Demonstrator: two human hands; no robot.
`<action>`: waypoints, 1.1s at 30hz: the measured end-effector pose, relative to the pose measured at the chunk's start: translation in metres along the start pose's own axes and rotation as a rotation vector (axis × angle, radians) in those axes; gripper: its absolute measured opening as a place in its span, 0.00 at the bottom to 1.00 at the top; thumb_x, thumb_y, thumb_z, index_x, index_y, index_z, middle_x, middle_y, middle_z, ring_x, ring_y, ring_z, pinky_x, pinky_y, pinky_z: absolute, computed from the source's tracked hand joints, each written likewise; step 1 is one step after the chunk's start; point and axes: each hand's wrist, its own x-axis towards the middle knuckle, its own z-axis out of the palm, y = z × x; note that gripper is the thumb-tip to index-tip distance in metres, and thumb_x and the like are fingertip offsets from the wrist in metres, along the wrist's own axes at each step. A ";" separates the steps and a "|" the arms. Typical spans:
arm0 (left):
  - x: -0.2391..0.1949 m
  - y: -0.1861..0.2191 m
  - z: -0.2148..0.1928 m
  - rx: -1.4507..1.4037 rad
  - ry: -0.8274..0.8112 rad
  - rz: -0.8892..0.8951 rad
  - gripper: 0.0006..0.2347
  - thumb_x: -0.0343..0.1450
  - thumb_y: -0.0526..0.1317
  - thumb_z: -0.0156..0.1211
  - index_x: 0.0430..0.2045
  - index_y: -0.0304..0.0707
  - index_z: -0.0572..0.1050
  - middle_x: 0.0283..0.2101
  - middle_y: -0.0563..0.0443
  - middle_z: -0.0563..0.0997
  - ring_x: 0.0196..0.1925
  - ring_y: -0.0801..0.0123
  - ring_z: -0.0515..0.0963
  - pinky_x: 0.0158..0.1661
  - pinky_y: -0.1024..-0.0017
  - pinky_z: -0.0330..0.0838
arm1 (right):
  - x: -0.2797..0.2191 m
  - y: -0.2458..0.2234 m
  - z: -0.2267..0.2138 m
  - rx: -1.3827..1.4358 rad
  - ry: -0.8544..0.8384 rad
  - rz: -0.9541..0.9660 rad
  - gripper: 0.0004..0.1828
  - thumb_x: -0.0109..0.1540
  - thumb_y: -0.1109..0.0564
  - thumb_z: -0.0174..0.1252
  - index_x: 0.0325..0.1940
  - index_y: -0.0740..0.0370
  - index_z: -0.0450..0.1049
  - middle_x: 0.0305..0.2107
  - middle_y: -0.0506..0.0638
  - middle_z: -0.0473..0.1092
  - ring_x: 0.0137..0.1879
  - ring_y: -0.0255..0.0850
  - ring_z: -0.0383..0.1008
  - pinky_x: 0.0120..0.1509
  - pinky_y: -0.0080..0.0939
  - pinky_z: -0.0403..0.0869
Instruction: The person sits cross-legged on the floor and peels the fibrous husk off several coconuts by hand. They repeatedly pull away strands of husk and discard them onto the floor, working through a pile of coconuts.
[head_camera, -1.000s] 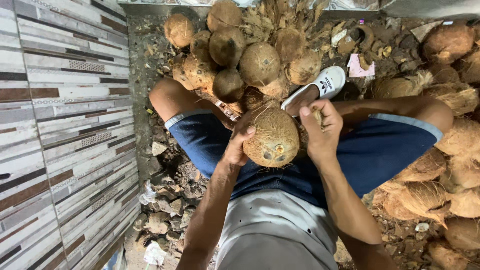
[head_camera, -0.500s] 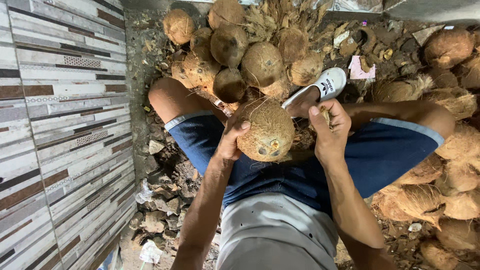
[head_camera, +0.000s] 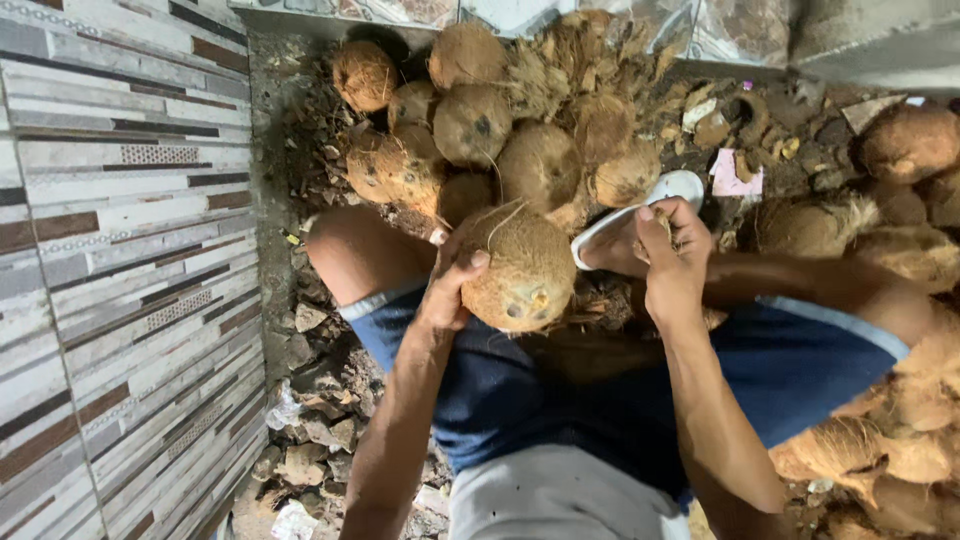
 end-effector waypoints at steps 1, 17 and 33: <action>0.004 0.002 0.000 -0.002 0.006 0.002 0.39 0.59 0.51 0.69 0.63 0.31 0.63 0.61 0.23 0.65 0.63 0.35 0.67 0.58 0.40 0.64 | 0.013 0.008 0.002 -0.001 -0.006 0.002 0.08 0.68 0.61 0.55 0.34 0.60 0.67 0.18 0.43 0.59 0.25 0.26 0.56 0.30 0.23 0.58; 0.035 0.019 -0.008 -0.109 -0.072 -0.066 0.36 0.60 0.57 0.72 0.55 0.28 0.67 0.53 0.40 0.75 0.56 0.54 0.75 0.56 0.57 0.69 | 0.245 0.083 0.097 -0.446 -0.288 0.330 0.01 0.69 0.56 0.51 0.44 0.53 0.66 0.36 0.45 0.67 0.43 0.36 0.65 0.50 0.39 0.63; 0.047 0.021 -0.013 0.094 -0.091 0.021 0.36 0.71 0.63 0.64 0.60 0.27 0.62 0.60 0.37 0.71 0.65 0.50 0.69 0.65 0.44 0.67 | 0.281 0.128 0.163 -1.190 -0.877 0.253 0.47 0.61 0.26 0.15 0.75 0.54 0.46 0.75 0.50 0.37 0.79 0.49 0.25 0.76 0.65 0.27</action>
